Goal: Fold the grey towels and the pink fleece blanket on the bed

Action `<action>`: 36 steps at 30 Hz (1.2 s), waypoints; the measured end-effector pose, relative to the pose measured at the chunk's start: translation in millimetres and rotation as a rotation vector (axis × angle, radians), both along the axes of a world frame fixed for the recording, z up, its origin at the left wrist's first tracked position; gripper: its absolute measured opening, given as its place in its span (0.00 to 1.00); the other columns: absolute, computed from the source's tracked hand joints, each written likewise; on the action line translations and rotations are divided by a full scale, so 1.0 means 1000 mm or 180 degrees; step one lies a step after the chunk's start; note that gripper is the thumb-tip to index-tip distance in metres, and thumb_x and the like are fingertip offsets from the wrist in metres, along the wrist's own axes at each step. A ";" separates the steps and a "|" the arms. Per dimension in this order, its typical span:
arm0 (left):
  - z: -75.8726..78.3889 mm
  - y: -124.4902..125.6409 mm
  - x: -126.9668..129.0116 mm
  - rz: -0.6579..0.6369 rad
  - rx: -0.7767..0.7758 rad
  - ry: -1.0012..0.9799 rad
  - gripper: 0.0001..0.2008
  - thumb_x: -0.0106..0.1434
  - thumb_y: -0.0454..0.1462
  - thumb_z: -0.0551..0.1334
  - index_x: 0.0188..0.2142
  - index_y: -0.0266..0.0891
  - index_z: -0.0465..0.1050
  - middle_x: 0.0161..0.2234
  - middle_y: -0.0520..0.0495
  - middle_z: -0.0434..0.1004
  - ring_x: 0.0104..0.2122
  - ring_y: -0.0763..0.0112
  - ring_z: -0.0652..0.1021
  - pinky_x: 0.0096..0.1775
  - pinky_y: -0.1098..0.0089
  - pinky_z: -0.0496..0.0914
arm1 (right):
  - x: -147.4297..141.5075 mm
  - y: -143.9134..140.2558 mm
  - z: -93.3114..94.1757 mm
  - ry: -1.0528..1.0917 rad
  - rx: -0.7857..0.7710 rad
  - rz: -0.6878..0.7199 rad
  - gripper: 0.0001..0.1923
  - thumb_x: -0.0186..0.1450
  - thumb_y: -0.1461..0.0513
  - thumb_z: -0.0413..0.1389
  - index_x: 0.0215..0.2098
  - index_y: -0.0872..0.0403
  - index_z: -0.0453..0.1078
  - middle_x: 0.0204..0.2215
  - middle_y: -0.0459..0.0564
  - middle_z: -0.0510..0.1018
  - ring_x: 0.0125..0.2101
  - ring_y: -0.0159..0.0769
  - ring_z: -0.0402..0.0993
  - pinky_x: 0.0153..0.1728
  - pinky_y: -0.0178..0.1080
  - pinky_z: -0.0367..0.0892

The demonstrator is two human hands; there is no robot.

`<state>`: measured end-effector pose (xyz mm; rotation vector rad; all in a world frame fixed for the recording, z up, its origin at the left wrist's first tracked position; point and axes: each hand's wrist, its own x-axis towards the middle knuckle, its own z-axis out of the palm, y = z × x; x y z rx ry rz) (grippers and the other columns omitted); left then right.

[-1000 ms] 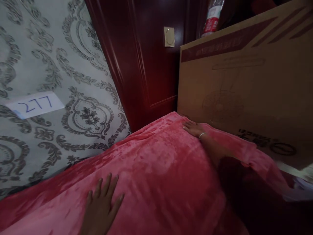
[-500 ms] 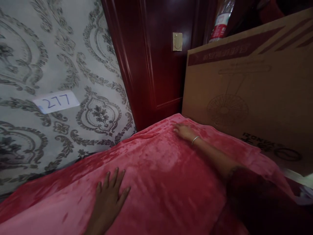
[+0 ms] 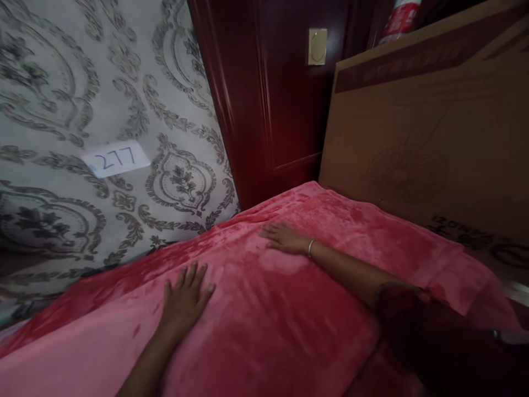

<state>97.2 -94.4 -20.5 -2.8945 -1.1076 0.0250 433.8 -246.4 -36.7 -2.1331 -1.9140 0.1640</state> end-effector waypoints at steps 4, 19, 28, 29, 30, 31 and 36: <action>-0.005 0.028 -0.011 -0.0014 -0.0003 0.0015 0.32 0.70 0.47 0.45 0.71 0.43 0.50 0.73 0.44 0.45 0.71 0.47 0.47 0.64 0.35 0.47 | 0.082 -0.037 -0.002 -0.0147 -0.0202 -0.1231 0.29 0.74 0.50 0.41 0.71 0.45 0.54 0.71 0.50 0.52 0.71 0.48 0.43 0.67 0.63 0.38; -0.027 0.050 -0.020 -0.0044 0.0174 -0.0072 0.35 0.67 0.51 0.44 0.71 0.44 0.52 0.72 0.48 0.47 0.71 0.45 0.48 0.63 0.35 0.50 | 0.165 -0.089 -0.014 -0.0194 -0.0257 -0.2771 0.33 0.74 0.47 0.34 0.74 0.47 0.47 0.73 0.51 0.45 0.71 0.49 0.42 0.66 0.62 0.46; -0.012 0.034 -0.011 0.0073 0.0129 0.0041 0.32 0.70 0.48 0.44 0.71 0.45 0.50 0.73 0.49 0.44 0.71 0.48 0.47 0.64 0.36 0.50 | 0.038 -0.037 0.009 -0.0076 -0.0377 -0.1565 0.34 0.75 0.45 0.34 0.74 0.48 0.46 0.73 0.53 0.43 0.72 0.45 0.36 0.68 0.58 0.38; -0.011 0.033 -0.011 0.0069 0.0113 0.0006 0.32 0.70 0.48 0.45 0.71 0.46 0.50 0.73 0.48 0.45 0.71 0.48 0.48 0.64 0.36 0.50 | 0.012 -0.030 0.011 -0.0031 -0.0339 -0.1342 0.34 0.75 0.45 0.35 0.74 0.49 0.46 0.73 0.54 0.43 0.72 0.46 0.37 0.68 0.58 0.38; -0.009 0.032 -0.011 0.0061 0.0101 -0.0033 0.32 0.70 0.48 0.45 0.71 0.45 0.51 0.73 0.47 0.45 0.71 0.48 0.48 0.64 0.37 0.50 | -0.015 -0.023 0.012 -0.0007 -0.0302 -0.1113 0.34 0.75 0.46 0.36 0.74 0.50 0.48 0.73 0.55 0.44 0.72 0.47 0.38 0.68 0.58 0.38; -0.008 0.030 -0.011 0.0051 0.0092 -0.0071 0.32 0.70 0.48 0.45 0.71 0.45 0.52 0.73 0.47 0.46 0.71 0.48 0.49 0.64 0.37 0.51 | -0.043 -0.018 0.014 -0.0009 -0.0276 -0.0887 0.34 0.75 0.46 0.37 0.73 0.51 0.50 0.72 0.56 0.46 0.71 0.49 0.40 0.68 0.58 0.39; -0.002 0.025 -0.015 -0.0026 0.0038 -0.0322 0.32 0.70 0.49 0.44 0.70 0.44 0.55 0.72 0.46 0.48 0.71 0.46 0.51 0.64 0.35 0.50 | -0.150 -0.007 0.023 -0.0021 0.0103 0.0572 0.30 0.73 0.45 0.43 0.70 0.41 0.55 0.71 0.41 0.51 0.70 0.44 0.48 0.69 0.50 0.44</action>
